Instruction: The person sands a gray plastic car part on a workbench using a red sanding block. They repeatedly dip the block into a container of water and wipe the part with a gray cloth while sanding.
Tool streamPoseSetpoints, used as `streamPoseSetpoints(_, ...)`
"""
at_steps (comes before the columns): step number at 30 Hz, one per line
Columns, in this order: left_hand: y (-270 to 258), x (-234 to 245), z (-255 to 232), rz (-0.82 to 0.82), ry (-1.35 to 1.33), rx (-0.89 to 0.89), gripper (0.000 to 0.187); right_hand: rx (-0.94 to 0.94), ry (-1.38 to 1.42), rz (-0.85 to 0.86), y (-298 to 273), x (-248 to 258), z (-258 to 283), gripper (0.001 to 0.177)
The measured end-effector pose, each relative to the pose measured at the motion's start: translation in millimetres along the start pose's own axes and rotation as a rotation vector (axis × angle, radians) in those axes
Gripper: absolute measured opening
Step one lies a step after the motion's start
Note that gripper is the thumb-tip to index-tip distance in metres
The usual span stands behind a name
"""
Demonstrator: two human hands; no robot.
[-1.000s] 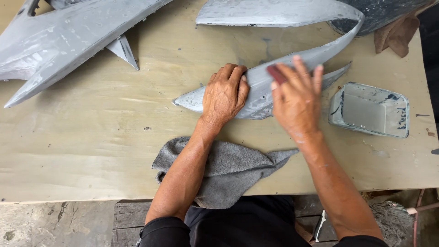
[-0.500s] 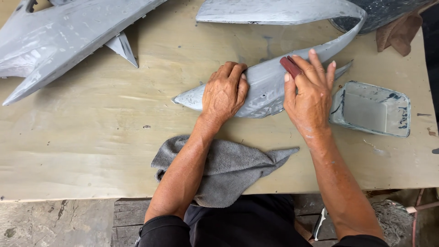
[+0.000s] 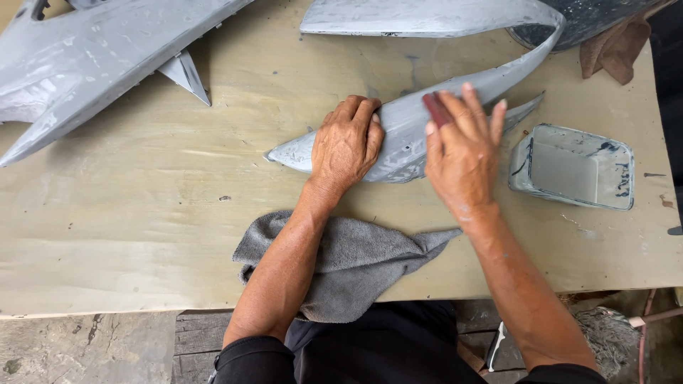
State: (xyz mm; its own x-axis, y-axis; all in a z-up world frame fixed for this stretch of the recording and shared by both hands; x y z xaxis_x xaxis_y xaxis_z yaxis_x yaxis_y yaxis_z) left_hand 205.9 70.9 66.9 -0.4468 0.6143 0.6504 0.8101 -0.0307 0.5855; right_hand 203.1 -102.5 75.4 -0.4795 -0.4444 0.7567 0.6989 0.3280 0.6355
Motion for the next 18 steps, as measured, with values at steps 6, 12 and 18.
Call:
streamPoseSetpoints(6,-0.7,-1.9,2.0,0.003,-0.002,-0.003,0.024,0.072,0.046,0.081,-2.7,-9.1,21.5,0.028)
streamPoseSetpoints(12,0.3,1.1,-0.6,0.009,-0.007,0.006,0.025,-0.059,0.007,0.047,11.6,15.4,0.6,0.028)
streamPoseSetpoints(18,-1.5,-5.7,5.2,0.011,0.006,0.001,0.025,0.113,0.053,0.048,-2.1,-11.0,30.8,0.023)
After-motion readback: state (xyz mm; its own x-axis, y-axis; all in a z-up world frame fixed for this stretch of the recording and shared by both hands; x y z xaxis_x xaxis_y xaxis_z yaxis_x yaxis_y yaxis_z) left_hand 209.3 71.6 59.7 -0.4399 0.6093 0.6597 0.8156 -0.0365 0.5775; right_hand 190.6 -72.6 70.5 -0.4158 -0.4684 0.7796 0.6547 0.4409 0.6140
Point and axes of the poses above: each hand's wrist, its own y-axis towards the middle knuckle, its own x-axis out of the back of the hand, z = x × y, the point moved 10 cm from there along y, towards the middle knuckle, and after that the axes turned 2 degrees about -z, right-handed, at the moved point
